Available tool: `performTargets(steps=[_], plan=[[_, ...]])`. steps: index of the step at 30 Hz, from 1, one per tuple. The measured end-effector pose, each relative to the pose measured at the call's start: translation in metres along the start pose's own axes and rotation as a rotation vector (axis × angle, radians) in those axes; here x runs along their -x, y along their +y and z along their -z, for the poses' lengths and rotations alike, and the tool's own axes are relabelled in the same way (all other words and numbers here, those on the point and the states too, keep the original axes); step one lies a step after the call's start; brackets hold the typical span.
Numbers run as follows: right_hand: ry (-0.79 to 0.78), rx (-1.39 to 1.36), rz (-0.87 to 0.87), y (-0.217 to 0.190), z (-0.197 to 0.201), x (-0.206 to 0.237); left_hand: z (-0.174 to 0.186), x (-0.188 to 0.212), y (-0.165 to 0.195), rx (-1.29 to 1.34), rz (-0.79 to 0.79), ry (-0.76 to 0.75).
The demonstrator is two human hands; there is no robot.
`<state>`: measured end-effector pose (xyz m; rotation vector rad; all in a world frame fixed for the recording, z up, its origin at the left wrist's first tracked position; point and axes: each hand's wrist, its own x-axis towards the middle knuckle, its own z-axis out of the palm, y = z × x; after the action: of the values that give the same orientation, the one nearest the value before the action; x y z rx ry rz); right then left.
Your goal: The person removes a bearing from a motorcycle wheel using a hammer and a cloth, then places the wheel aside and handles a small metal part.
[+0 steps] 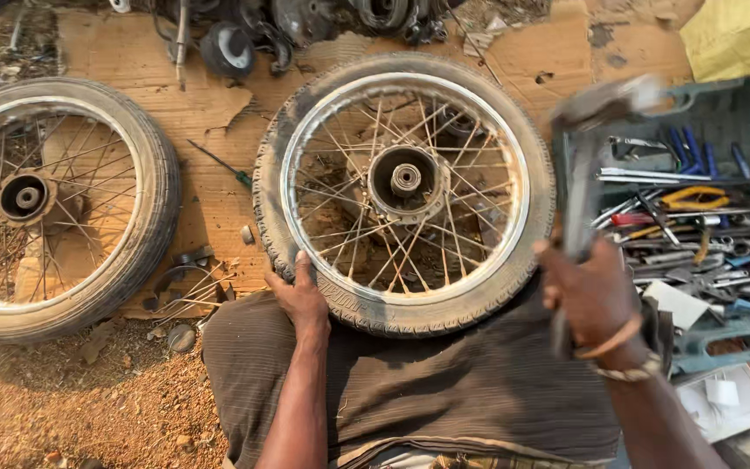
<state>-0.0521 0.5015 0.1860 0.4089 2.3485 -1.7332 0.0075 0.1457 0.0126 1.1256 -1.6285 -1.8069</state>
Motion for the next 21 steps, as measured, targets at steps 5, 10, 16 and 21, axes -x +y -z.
performTargets(steps=[5, 10, 16, 21], plan=[[0.295, -0.210, 0.608, -0.089, 0.014, 0.013, 0.001, -0.001, 0.009, 0.049, 0.150, -0.003], [0.424, -0.337, 0.351, -0.077, -0.072, -0.006, -0.001, -0.005, 0.004, -0.059, 0.034, 0.038], [-0.189, -0.052, -0.148, 0.023, -0.070, -0.019, 0.002, -0.007, -0.011, -0.076, -0.091, 0.067], [0.036, -0.110, 0.235, -0.010, -0.026, 0.001, 0.002, -0.005, -0.010, -0.035, 0.014, 0.061]])
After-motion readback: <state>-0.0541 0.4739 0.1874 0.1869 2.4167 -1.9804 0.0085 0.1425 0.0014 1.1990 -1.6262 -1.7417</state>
